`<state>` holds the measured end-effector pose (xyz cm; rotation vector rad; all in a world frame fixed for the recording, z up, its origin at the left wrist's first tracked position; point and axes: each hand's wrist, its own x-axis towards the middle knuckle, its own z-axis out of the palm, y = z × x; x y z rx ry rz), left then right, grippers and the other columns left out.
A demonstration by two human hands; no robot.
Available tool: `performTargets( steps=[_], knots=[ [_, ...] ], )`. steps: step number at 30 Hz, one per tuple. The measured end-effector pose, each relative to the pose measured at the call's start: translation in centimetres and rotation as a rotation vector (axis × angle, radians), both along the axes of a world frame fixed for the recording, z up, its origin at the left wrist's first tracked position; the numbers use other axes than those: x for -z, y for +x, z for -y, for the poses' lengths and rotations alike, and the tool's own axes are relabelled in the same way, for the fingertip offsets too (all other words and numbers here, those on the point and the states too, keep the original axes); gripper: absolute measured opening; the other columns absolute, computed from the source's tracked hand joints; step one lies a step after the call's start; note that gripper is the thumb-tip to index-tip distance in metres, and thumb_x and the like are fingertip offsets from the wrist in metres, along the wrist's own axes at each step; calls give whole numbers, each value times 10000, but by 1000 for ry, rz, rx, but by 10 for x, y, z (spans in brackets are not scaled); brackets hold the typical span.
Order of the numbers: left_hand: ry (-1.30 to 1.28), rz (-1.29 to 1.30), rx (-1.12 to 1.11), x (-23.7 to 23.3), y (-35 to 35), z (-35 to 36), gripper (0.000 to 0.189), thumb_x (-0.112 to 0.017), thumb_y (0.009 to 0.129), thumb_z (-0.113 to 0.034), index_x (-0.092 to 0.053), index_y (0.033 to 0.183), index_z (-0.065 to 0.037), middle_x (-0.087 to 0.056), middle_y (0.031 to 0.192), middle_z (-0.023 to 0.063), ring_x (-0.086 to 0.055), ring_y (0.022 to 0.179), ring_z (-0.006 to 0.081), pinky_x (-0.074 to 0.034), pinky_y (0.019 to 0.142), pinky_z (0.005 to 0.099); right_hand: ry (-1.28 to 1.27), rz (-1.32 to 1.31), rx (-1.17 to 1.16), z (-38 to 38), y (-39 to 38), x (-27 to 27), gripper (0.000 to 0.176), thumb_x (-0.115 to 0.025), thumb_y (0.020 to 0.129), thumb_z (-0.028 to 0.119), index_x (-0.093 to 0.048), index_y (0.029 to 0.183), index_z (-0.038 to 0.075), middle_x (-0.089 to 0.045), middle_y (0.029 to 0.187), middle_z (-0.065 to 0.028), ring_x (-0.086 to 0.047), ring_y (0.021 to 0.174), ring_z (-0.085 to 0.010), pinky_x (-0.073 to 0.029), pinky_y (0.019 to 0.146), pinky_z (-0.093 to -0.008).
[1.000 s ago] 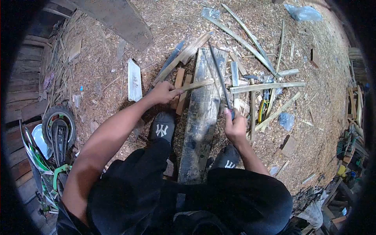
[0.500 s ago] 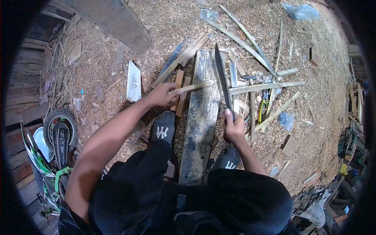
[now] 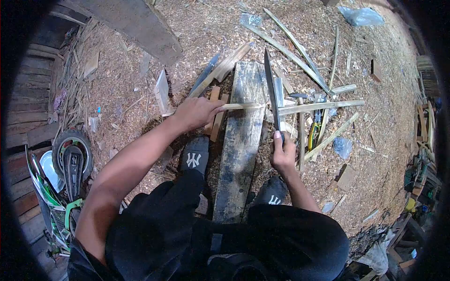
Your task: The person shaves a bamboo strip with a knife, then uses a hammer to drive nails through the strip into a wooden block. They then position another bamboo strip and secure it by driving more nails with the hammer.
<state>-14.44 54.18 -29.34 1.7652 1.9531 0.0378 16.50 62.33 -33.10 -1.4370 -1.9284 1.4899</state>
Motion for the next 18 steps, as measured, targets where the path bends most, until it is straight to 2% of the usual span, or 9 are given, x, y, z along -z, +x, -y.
performTargets(
  steps=[4, 10, 13, 14, 15, 18],
  knots=[
    [-61, 0, -97, -20, 6, 2, 344, -447, 1066, -402, -642, 1284, -221, -717, 919, 184, -683, 879, 418, -534, 747, 559, -30, -133, -1, -1, 4, 22, 337, -543, 1052, 286, -617, 990, -36, -538, 603, -71, -500, 552, -135, -403, 517, -356],
    [-152, 113, -91, -16, -7, -3, 364, -452, 1067, -422, -659, 1263, -195, -707, 917, 207, -678, 917, 419, -520, 788, 543, -88, -99, -6, -2, 3, 30, 370, -536, 1059, 307, -616, 992, -48, -553, 620, -53, -488, 558, -125, -408, 520, -344],
    [-184, 181, -68, -16, -6, -11, 370, -467, 1059, -438, -670, 1258, -201, -708, 918, 205, -677, 899, 421, -512, 785, 538, 35, -115, -53, -2, 2, 32, 387, -535, 1060, 322, -614, 989, -50, -560, 630, -52, -491, 561, -123, -411, 522, -346],
    [-177, 223, -61, -17, -3, -15, 371, -473, 1056, -446, -676, 1259, -211, -710, 915, 200, -676, 885, 421, -510, 777, 537, -41, -96, -66, -2, 2, 29, 392, -535, 1059, 326, -614, 989, -52, -558, 622, -64, -495, 557, -133, -416, 524, -356],
    [-177, 224, -58, -17, -1, -18, 371, -473, 1056, -446, -676, 1259, -211, -710, 915, 200, -676, 885, 421, -510, 777, 537, -117, -78, -78, -3, 0, 23, 397, -535, 1059, 329, -614, 990, -53, -555, 614, -76, -499, 552, -143, -421, 527, -365],
    [-194, 139, -81, -18, 5, -25, 368, -486, 1047, -455, -683, 1260, -228, -714, 922, 195, -680, 886, 417, -519, 786, 539, 7, 5, -102, -4, -2, 22, 399, -532, 1059, 328, -609, 1008, -60, -540, 579, -104, -519, 538, -145, -427, 520, -370]
  ],
)
